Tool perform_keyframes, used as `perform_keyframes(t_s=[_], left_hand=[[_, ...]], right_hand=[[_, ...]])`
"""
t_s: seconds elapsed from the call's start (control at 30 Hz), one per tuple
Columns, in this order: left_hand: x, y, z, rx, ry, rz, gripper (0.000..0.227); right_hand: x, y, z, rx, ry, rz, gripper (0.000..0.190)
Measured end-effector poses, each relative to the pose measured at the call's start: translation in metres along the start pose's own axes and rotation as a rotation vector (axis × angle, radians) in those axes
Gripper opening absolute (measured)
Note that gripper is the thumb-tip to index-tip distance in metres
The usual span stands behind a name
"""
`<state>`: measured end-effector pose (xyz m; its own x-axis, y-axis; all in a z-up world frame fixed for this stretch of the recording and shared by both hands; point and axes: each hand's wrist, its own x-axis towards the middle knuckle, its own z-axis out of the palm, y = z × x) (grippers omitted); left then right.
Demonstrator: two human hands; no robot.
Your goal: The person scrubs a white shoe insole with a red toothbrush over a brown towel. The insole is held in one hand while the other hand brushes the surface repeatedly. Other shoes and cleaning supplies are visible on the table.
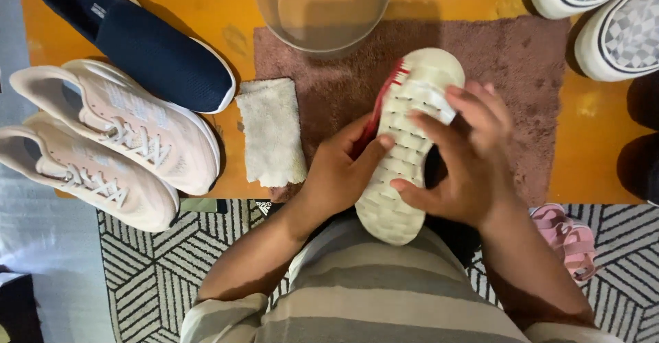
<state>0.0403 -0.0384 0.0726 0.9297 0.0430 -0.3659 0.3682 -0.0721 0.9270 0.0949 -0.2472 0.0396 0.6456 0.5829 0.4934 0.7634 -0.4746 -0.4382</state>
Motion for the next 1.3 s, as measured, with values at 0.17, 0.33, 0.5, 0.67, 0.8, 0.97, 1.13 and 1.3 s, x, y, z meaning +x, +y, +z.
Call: perform_keyframes(t_s=[0.17, 0.33, 0.5, 0.67, 0.8, 0.97, 1.13, 1.3], left_hand=[[0.003, -0.006, 0.0, 0.052, -0.047, 0.068, 0.043], [-0.008, -0.022, -0.014, 0.217, 0.014, 0.369, 0.044], [-0.022, -0.022, -0.033, 0.416, 0.172, 0.51, 0.032], [-0.019, -0.001, -0.043, 0.505, 0.07, 0.596, 0.023], [-0.008, 0.007, -0.043, 0.615, 0.065, 0.693, 0.025], [0.01, 0.013, -0.037, 0.72, 0.052, 0.739, 0.011], [0.02, 0.01, -0.043, 0.745, 0.029, 0.756, 0.012], [0.015, 0.014, -0.065, 0.782, 0.085, 0.66, 0.015]], right_hand=[[-0.003, 0.025, 0.019, 0.117, -0.029, -0.073, 0.081], [-0.015, 0.031, 0.039, 0.23, 0.065, -0.029, 0.087], [-0.017, 0.028, 0.036, 0.364, 0.053, 0.077, 0.09], [-0.008, 0.024, 0.033, 0.361, 0.054, 0.083, 0.077], [-0.007, 0.022, 0.031, 0.357, 0.091, 0.074, 0.071], [-0.009, 0.02, 0.03, 0.371, 0.099, 0.118, 0.07], [-0.009, 0.022, 0.032, 0.364, 0.133, 0.101, 0.067], [-0.008, 0.019, 0.029, 0.377, 0.079, 0.143, 0.067]])
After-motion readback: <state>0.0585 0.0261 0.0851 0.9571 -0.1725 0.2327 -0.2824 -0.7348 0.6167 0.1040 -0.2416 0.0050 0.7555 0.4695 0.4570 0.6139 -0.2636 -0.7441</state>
